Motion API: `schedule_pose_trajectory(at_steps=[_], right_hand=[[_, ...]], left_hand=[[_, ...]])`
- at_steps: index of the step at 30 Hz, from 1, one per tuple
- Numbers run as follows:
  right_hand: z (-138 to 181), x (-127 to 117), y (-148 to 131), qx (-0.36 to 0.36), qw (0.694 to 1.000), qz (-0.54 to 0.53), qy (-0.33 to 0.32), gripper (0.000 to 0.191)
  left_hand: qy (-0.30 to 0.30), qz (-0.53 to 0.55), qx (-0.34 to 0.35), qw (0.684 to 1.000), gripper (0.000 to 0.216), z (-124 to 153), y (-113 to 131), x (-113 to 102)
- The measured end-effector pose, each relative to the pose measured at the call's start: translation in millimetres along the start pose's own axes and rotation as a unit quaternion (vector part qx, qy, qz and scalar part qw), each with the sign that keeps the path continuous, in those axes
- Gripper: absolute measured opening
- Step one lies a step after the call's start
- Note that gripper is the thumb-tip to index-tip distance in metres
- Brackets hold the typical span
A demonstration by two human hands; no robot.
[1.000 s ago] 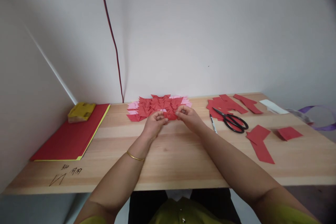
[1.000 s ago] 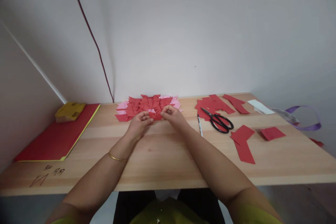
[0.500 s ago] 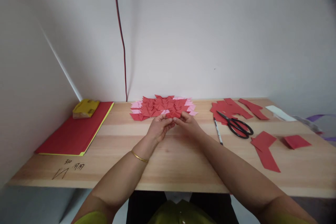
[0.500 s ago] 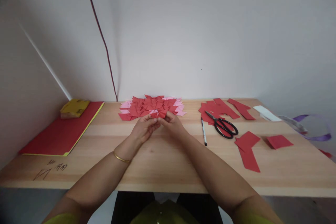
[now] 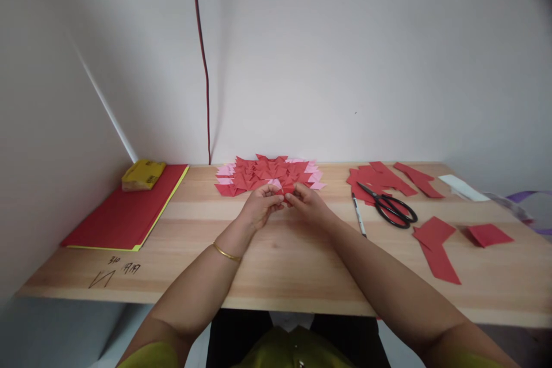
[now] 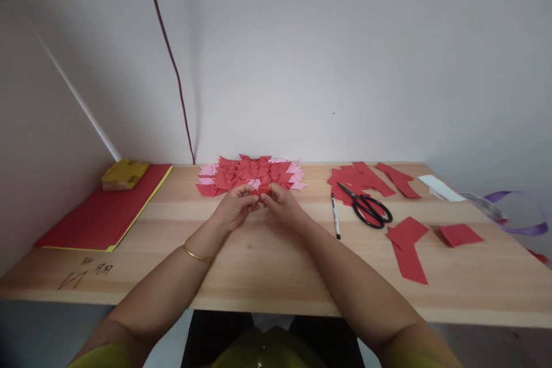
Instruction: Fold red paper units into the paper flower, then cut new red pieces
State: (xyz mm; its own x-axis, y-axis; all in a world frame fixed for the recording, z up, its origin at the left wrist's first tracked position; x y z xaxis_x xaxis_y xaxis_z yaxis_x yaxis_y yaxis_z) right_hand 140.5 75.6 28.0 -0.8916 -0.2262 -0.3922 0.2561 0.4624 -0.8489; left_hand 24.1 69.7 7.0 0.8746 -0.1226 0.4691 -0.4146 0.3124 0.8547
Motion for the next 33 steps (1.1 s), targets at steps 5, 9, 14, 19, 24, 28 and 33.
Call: schedule_pose_trajectory(at_steps=[5, 9, 14, 19, 24, 28, 33], right_hand=[[-1, -1, 5, 0.013, 1.000, 0.001, -0.008, 0.022], [-1, 0, 6, 0.016, 1.000, -0.016, -0.014, 0.023], [-1, -1, 7, 0.027, 0.999, -0.012, -0.017, 0.023], [0, 0, 8, 0.040, 0.999, -0.018, -0.017, 0.024], [1, -1, 9, 0.052, 0.997, -0.051, -0.005, 0.026], [0, -4, 11, 0.058, 0.992, -0.110, 0.037, 0.029], [0, 1, 5, 0.046, 0.985, -0.160, 0.046, 0.030]], left_hand=[[0.023, -0.010, 0.014, 1.000, 0.030, -4, 4, -9], [0.042, -0.025, 0.045, 0.998, 0.028, -6, 11, -14], [0.060, -0.046, 0.069, 0.995, 0.029, -5, 18, -18], [0.084, -0.046, 0.108, 0.989, 0.027, -3, 30, -23], [0.091, 0.001, 0.129, 0.988, 0.029, -2, 39, -27], [0.060, 0.037, 0.091, 0.993, 0.038, -3, 28, -21], [-0.001, -0.009, 0.031, 0.999, 0.029, -5, 1, -3]])
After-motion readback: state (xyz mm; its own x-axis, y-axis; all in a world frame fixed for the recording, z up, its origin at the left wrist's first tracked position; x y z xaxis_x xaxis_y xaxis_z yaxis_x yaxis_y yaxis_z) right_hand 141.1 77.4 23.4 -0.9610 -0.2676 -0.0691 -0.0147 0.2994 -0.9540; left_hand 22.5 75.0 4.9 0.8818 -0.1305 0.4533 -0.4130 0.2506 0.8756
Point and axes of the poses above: each hand's wrist, its own z-axis away from the middle knuckle, its own x-axis out of the palm, y = z × x, the point moved 8 cm from there along -z, towards the middle knuckle, and after that the axes turned 5 degrees about -x, right-handed, at the moved point
